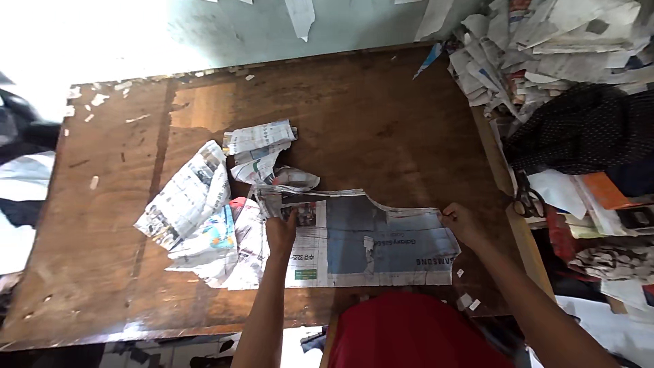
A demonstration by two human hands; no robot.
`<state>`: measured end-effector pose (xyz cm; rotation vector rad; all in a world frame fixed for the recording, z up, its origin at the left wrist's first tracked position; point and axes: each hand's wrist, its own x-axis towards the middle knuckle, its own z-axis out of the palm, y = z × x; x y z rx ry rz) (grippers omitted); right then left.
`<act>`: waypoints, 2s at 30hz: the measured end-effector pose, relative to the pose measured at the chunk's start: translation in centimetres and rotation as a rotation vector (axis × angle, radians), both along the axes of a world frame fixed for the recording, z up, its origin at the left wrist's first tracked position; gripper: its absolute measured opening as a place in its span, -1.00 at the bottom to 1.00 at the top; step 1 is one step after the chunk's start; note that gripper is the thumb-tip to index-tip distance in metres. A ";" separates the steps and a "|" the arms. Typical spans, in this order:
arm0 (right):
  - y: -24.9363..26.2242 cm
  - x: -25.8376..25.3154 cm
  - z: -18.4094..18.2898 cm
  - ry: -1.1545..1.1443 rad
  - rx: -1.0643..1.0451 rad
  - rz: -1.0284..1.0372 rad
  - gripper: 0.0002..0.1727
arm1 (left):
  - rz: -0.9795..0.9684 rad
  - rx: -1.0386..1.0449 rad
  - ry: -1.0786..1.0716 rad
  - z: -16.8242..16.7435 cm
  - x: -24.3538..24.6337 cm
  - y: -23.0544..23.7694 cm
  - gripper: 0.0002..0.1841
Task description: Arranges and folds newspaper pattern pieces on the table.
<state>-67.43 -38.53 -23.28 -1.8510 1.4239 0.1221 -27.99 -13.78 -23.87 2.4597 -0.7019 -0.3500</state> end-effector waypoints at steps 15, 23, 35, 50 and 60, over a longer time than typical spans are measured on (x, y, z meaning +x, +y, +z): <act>0.4 -0.1 -0.2 -0.006 -0.050 0.013 -0.64 | -0.024 0.181 0.025 0.3 -0.5 -0.8 -0.49; 0.4 -0.2 -0.3 -0.027 -0.059 0.018 -0.63 | -0.058 0.177 0.006 0.3 -0.5 -0.7 -0.50; 0.3 -0.2 -0.3 -0.019 -0.044 0.015 -0.63 | -0.069 0.193 -0.011 0.4 -0.9 -0.6 -0.51; 0.3 -0.2 -0.4 -0.014 -0.061 0.023 -0.64 | 0.050 0.164 -0.217 -1.2 -1.7 0.0 -0.44; 0.5 -0.3 0.1 -0.013 -0.048 0.021 -0.62 | 0.450 0.101 -0.231 -2.5 -3.4 -0.3 0.25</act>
